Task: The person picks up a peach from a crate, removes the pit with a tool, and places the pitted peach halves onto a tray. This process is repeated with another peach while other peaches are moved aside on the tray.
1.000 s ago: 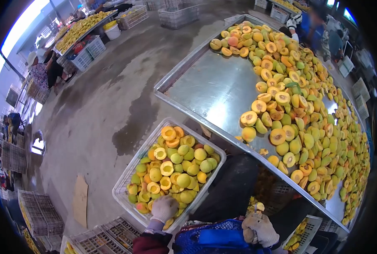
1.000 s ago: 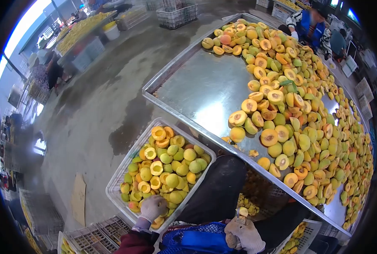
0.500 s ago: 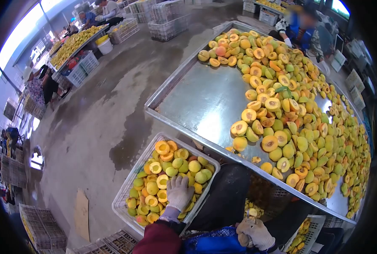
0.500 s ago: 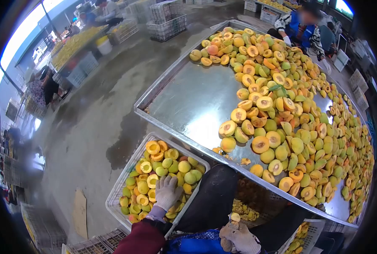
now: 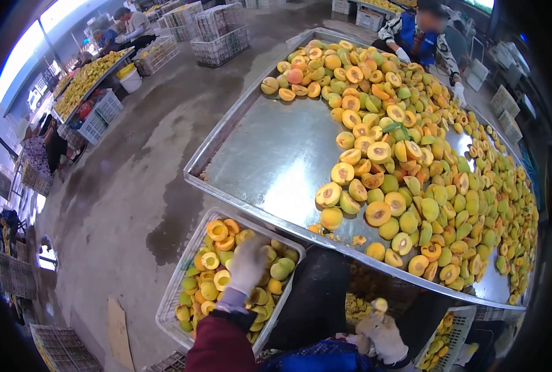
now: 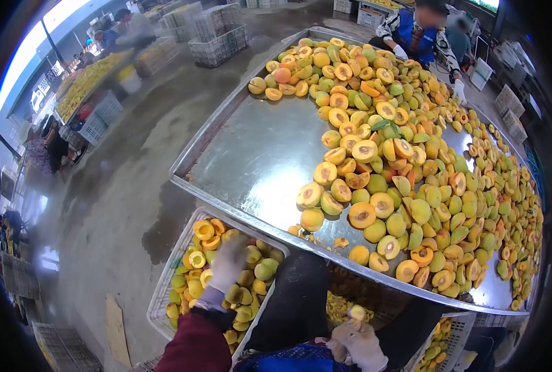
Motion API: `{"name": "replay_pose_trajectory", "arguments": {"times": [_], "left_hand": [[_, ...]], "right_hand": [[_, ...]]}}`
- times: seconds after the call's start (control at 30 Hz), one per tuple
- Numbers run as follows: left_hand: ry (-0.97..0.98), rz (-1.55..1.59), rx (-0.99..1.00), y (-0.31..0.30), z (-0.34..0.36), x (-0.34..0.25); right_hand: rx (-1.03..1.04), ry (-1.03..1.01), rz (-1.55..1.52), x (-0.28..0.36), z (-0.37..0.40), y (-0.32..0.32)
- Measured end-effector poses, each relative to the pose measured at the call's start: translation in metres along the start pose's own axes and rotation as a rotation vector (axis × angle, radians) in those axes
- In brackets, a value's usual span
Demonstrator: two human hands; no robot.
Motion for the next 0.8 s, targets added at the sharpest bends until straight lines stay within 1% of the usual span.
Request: {"name": "replay_pose_trajectory", "arguments": {"times": [0.03, 0.07, 0.1, 0.13, 0.2, 0.23, 0.27, 0.33, 0.37, 0.4, 0.43, 0.47, 0.53, 0.57, 0.63, 0.67, 0.73, 0.8], "left_hand": [[-0.142, 0.017, -0.025, -0.024, -0.012, 0.003], [-0.157, -0.122, -0.063, -0.031, -0.021, 0.021], [-0.171, -0.263, -0.103, -0.033, -0.027, 0.044], [-0.172, -0.264, -0.102, -0.031, -0.029, 0.067], [-0.288, -0.511, 0.084, -0.026, -0.030, 0.103], [-0.287, -0.512, 0.085, -0.028, -0.029, 0.114], [-0.279, -0.517, 0.115, -0.031, -0.032, 0.120], [-0.272, -0.525, 0.148, -0.039, -0.034, 0.134], [-0.437, 0.046, 0.148, -0.042, -0.035, 0.147], [-0.580, 0.623, 0.140, -0.043, -0.037, 0.149], [-0.731, 0.718, 0.145, -0.045, -0.034, 0.150], [-0.738, 0.715, 0.147, -0.046, -0.031, 0.150], [-0.662, -0.356, 0.109, -0.058, -0.024, 0.147], [-0.662, -0.355, 0.107, -0.060, -0.023, 0.138], [-0.611, -0.282, 0.112, -0.053, -0.021, 0.117], [-0.611, -0.282, 0.118, -0.043, -0.015, 0.121], [-0.561, -0.297, 0.031, -0.024, -0.013, 0.131], [-0.545, -0.226, 0.031, -0.026, -0.030, 0.124]], "right_hand": [[-0.080, -0.014, -0.079, 0.006, -0.003, -0.006], [-0.157, -0.031, -0.156, 0.012, -0.006, -0.012], [-0.158, -0.067, -0.187, 0.017, -0.010, -0.019], [-0.214, -0.178, -0.126, 0.012, -0.021, -0.031], [-0.481, -0.192, 0.009, 0.028, -0.030, -0.038], [-0.486, -0.317, 0.198, 0.012, -0.042, -0.052], [-0.487, -0.319, 0.196, 0.005, -0.055, -0.064], [-0.447, -0.240, 0.001, -0.005, -0.072, -0.078], [-0.363, -0.137, -0.131, 0.003, -0.072, -0.073], [-0.361, -0.137, -0.132, 0.015, -0.070, -0.067], [-0.367, -0.113, -0.144, 0.024, -0.068, -0.060], [-0.373, -0.086, -0.156, 0.028, -0.068, -0.056], [-0.387, -0.107, -0.100, 0.017, -0.073, -0.063], [-0.408, -0.143, -0.043, 0.015, -0.076, -0.068], [-0.397, -0.151, -0.065, 0.011, -0.079, -0.074], [-0.372, -0.154, -0.079, 0.009, -0.079, -0.074], [-0.386, -0.174, -0.019, 0.011, -0.082, -0.073], [-0.417, -0.194, 0.041, 0.017, -0.081, -0.071]]}}
Point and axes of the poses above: each hand's wrist, its own z-axis away from the middle knuckle, its own y-axis out of the palm, x = y × z, the point moved 2 cm from there along -z, towards the middle knuckle, and after that the axes turned 8 degrees about x, right-handed, at the moved point
